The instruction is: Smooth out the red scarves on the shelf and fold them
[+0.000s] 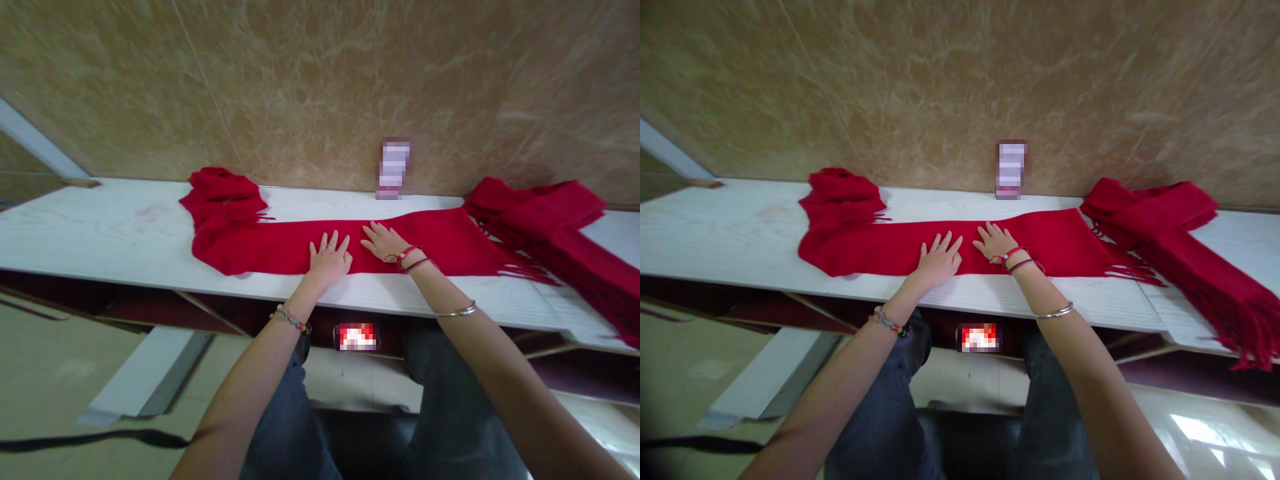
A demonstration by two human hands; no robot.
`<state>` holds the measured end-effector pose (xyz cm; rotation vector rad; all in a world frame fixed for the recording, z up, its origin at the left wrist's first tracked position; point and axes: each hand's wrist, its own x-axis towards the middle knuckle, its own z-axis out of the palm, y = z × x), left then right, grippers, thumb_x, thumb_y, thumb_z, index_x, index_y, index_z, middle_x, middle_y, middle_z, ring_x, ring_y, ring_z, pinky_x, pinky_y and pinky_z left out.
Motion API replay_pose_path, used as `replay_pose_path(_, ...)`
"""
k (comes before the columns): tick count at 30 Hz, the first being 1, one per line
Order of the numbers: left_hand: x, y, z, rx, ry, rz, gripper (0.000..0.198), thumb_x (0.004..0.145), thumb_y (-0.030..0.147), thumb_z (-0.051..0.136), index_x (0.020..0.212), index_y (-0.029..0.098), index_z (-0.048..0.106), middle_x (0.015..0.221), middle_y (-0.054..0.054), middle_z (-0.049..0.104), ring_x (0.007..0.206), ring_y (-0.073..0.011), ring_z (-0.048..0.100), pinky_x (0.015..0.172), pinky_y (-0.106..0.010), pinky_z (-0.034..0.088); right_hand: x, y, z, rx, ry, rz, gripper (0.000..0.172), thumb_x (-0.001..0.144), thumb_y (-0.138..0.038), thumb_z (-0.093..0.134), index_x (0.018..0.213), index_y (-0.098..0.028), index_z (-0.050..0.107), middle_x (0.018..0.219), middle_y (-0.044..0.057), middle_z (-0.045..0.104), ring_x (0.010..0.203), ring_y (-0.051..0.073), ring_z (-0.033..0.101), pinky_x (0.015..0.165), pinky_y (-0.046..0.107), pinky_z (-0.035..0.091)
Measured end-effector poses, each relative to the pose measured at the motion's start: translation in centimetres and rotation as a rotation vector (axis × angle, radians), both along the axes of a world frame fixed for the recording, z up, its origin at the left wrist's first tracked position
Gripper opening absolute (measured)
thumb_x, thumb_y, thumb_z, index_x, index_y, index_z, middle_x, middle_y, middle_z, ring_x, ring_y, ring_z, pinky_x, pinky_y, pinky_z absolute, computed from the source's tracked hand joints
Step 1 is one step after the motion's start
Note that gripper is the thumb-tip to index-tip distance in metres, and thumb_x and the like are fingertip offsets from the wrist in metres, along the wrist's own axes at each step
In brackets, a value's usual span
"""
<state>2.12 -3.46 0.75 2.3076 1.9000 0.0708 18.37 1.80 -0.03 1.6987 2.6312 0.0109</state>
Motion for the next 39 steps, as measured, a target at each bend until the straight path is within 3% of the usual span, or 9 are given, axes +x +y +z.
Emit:
replay_pose_path(5,0.0,0.1,0.2,-0.032,0.005,0.001,0.056,0.090,0.035,0.019,0.144,0.023,0.020,0.152,-0.005,0.012,0.138,-0.0297,0.009,0.108,-0.057,0.012,2.8,0.7,0.4,0.056,-0.044,-0.210,0.055,0.092,-0.039,0.028,0.133,-0.003,0.038,0.140,0.023,0.036,0.128,0.029,0.035,0.101,0.045,0.031)
replay_pose_path(11,-0.1,0.1,0.5,-0.051,0.006,-0.008,0.056,0.089,0.034,0.019,0.144,0.021,0.020,0.152,-0.006,0.011,0.138,-0.0300,0.008,0.108,-0.057,0.012,7.0,1.7,0.4,0.113,0.024,-0.234,0.044,0.092,-0.030,0.032,0.129,-0.012,0.047,0.141,0.018,0.038,0.129,0.032,0.033,0.099,0.053,0.029)
replay_pose_path(15,-0.2,0.1,0.5,-0.051,-0.005,-0.011,0.056,0.089,0.035,0.019,0.144,0.021,0.021,0.152,-0.007,0.011,0.138,-0.0302,0.009,0.108,-0.057,0.012,11.2,1.7,0.3,0.127,0.073,-0.278,0.046,0.093,-0.026,0.029,0.134,-0.009,0.041,0.139,0.026,0.036,0.127,0.034,0.034,0.094,0.053,0.031)
replay_pose_path(21,-0.2,0.2,0.4,-0.043,-0.006,-0.008,0.056,0.090,0.035,0.019,0.144,0.022,0.022,0.152,-0.007,0.012,0.138,-0.0299,0.009,0.108,-0.057,0.012,15.4,0.9,1.1,0.222,0.101,-0.372,0.044,0.092,-0.024,0.029,0.126,-0.004,0.049,0.131,0.031,0.043,0.123,0.038,0.039,0.089,0.053,0.034)
replay_pose_path(23,-0.2,0.1,0.3,-0.036,-0.005,-0.005,0.055,0.090,0.035,0.020,0.143,0.022,0.022,0.151,-0.007,0.014,0.138,-0.0301,0.011,0.108,-0.056,0.012,15.0,0.3,1.5,0.316,0.132,-0.358,0.044,0.091,-0.026,0.031,0.125,-0.003,0.049,0.131,0.032,0.042,0.124,0.039,0.037,0.091,0.053,0.033)
replay_pose_path(26,-0.1,0.2,0.2,-0.010,0.000,-0.001,0.055,0.090,0.034,0.020,0.143,0.021,0.023,0.151,-0.008,0.014,0.138,-0.0302,0.011,0.108,-0.056,0.013,12.1,-1.1,1.8,0.390,0.156,-0.210,0.047,0.091,-0.025,0.032,0.127,0.001,0.046,0.136,0.030,0.038,0.127,0.036,0.034,0.099,0.049,0.030)
replay_pose_path(32,0.0,0.4,0.2,-0.028,0.006,0.008,0.054,0.091,0.034,0.022,0.143,0.024,0.022,0.151,-0.006,0.013,0.138,-0.0303,0.009,0.106,-0.060,0.013,4.5,-4.0,-0.1,0.212,0.085,0.193,0.047,0.093,-0.031,0.030,0.134,-0.012,0.041,0.142,0.016,0.036,0.133,0.026,0.029,0.104,0.046,0.030)
replay_pose_path(39,-0.8,0.4,0.1,-0.017,0.040,-0.028,0.053,0.092,0.040,0.022,0.143,0.026,0.022,0.151,-0.005,0.014,0.138,-0.0285,0.012,0.107,-0.056,0.014,4.1,-4.2,-1.1,0.137,0.005,0.254,0.049,0.094,-0.032,0.026,0.138,-0.012,0.035,0.145,0.015,0.032,0.132,0.028,0.030,0.102,0.047,0.032)
